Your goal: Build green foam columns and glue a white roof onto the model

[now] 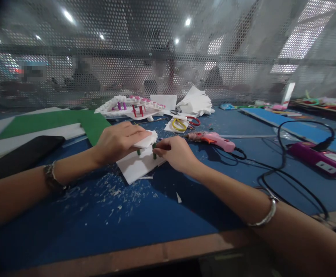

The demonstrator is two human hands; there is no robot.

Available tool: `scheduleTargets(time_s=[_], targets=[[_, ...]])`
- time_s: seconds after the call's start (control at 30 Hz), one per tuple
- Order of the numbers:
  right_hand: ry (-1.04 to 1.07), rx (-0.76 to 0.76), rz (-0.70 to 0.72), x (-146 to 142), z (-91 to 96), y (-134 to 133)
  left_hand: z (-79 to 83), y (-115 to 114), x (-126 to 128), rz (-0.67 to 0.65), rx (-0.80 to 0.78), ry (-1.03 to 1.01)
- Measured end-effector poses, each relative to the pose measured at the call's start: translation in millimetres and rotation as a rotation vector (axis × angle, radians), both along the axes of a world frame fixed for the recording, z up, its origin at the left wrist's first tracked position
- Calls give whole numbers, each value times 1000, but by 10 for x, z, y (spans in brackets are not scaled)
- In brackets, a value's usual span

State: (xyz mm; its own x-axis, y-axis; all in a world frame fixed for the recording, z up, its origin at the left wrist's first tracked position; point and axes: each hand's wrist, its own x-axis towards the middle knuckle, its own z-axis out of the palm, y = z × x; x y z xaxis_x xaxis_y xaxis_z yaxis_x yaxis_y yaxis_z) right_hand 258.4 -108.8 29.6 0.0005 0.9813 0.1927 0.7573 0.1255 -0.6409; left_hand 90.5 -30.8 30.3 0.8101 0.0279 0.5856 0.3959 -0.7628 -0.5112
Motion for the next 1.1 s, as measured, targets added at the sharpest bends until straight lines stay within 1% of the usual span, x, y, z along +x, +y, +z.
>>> scheduleTargets(time_s=[0.3, 0.63, 0.9, 1.0, 1.1], targets=[[37, -3, -21, -25, -19, 7, 3, -3, 1, 48, -35, 29], [52, 18, -17, -28, -50, 13, -16, 7, 8, 9, -24, 0], [69, -6, -26, -37, -42, 19, -10, 3, 7, 56, -29, 11], [74, -10, -26, -40, -36, 24, -17, 15, 7, 38, -38, 1], [78, -5, -36, -43, -37, 27, -28, 32, 9, 6, -10, -17]])
